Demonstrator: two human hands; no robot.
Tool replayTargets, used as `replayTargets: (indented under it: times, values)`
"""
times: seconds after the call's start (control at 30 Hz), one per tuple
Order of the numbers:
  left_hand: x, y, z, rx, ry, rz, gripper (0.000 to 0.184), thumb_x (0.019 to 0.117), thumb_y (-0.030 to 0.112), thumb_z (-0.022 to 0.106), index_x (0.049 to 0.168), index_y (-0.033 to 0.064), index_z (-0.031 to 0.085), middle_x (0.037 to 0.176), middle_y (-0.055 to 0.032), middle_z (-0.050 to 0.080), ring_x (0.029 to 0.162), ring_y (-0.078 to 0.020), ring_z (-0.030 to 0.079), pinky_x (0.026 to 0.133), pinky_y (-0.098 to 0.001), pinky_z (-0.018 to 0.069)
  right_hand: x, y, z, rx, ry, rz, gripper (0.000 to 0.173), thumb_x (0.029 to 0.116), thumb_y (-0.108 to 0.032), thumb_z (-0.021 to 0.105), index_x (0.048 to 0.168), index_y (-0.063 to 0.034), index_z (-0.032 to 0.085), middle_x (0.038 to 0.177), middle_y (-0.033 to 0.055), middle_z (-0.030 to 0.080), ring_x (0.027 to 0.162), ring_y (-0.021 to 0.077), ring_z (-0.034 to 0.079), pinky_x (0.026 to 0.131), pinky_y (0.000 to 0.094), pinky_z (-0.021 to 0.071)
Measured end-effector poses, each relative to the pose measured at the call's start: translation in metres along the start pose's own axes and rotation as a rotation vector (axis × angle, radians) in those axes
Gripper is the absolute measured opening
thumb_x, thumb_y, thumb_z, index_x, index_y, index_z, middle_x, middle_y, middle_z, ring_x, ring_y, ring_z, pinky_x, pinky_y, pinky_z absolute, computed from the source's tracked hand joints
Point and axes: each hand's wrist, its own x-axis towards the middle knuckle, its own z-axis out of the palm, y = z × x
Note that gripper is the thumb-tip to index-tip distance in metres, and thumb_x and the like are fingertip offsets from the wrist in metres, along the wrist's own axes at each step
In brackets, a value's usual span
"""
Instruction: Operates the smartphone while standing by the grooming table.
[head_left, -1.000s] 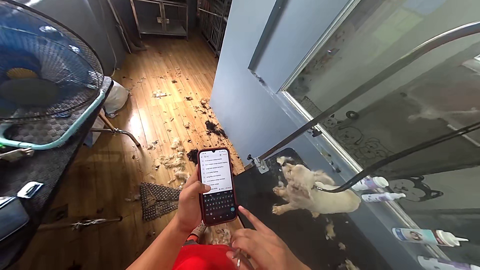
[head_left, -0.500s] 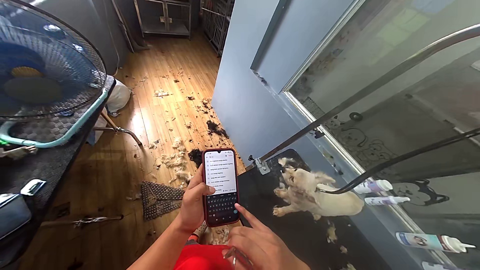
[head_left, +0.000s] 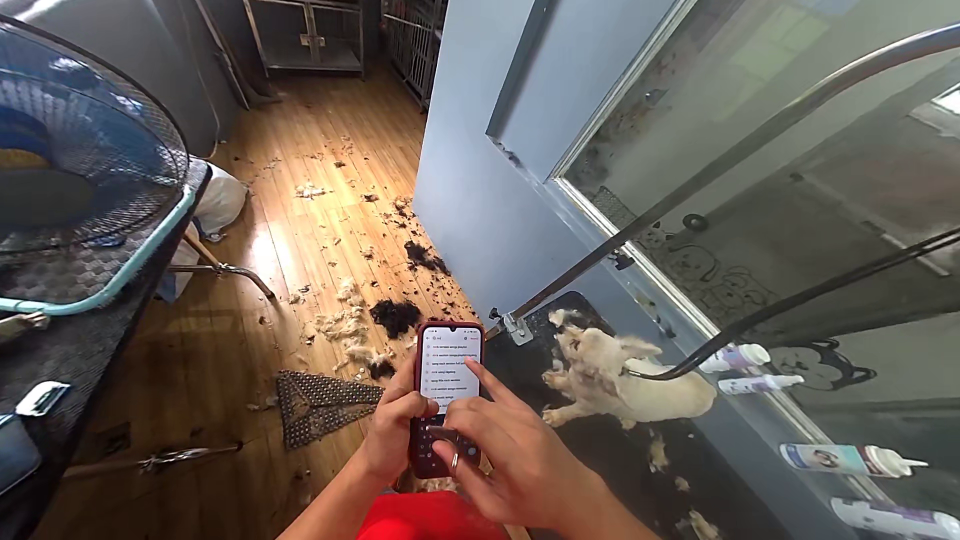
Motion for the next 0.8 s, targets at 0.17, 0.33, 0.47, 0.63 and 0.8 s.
replayTargets:
  times: [0.17,0.33,0.47,0.63,0.8]
  values:
    - [-0.0024,-0.0039,-0.0055,0.037,-0.051,0.016,0.059,0.0865,0.006,0.049,0.145,0.0068,0.042,0.120,-0.0125,0.069,0.106,-0.0196,0.070,0.093,-0.0396,0.0583,-0.0004,0.0037,0.0020,-0.005,-0.003,0.030,0.021,0.0985,-0.022,0.067,0.110,-0.0047,0.068,0.099,0.0039,0.073,0.102,0.0140,0.072,0.119,0.0557,0.0424]
    - [-0.0022,-0.0060,-0.0082,0.041,-0.071,0.031,0.059,0.0867,0.005,0.048,0.145,0.0048,0.043,0.120,-0.0123,0.069,0.107,-0.0195,0.070,0.094,-0.0396,0.0577,0.0026,0.0030,0.0024,-0.009,-0.003,0.032,0.022,0.0987,-0.023,0.066,0.112,-0.0056,0.067,0.101,0.0033,0.073,0.102,0.0129,0.071,0.119,0.0537,0.0430]
    - [-0.0009,-0.0035,-0.0080,0.043,-0.064,0.016,0.058,0.0863,0.005,0.047,0.144,0.0049,0.044,0.119,-0.0123,0.069,0.105,-0.0192,0.070,0.093,-0.0391,0.0583,0.0037,0.0028,0.0032,0.002,-0.002,0.029,0.021,0.0987,-0.022,0.067,0.111,-0.0052,0.067,0.100,0.0034,0.073,0.102,0.0133,0.072,0.120,0.0548,0.0419]
    - [-0.0001,-0.0031,-0.0089,0.034,-0.073,0.011,0.057,0.0862,0.005,0.049,0.143,0.0055,0.045,0.119,-0.0119,0.069,0.106,-0.0189,0.070,0.093,-0.0389,0.0581,0.0034,0.0041,0.0035,-0.014,-0.004,0.028,0.022,0.0990,-0.023,0.066,0.112,-0.0049,0.067,0.100,0.0038,0.073,0.102,0.0135,0.072,0.119,0.0548,0.0425]
    - [0.0013,-0.0032,-0.0095,0.033,-0.119,0.019,0.059,0.0875,0.005,0.048,0.147,0.0061,0.042,0.122,-0.0117,0.068,0.108,-0.0189,0.069,0.095,-0.0393,0.0572,0.0037,0.0035,0.0034,-0.012,0.002,0.025,0.022,0.0985,-0.022,0.067,0.111,-0.0047,0.067,0.100,0.0040,0.073,0.102,0.0138,0.072,0.119,0.0558,0.0417]
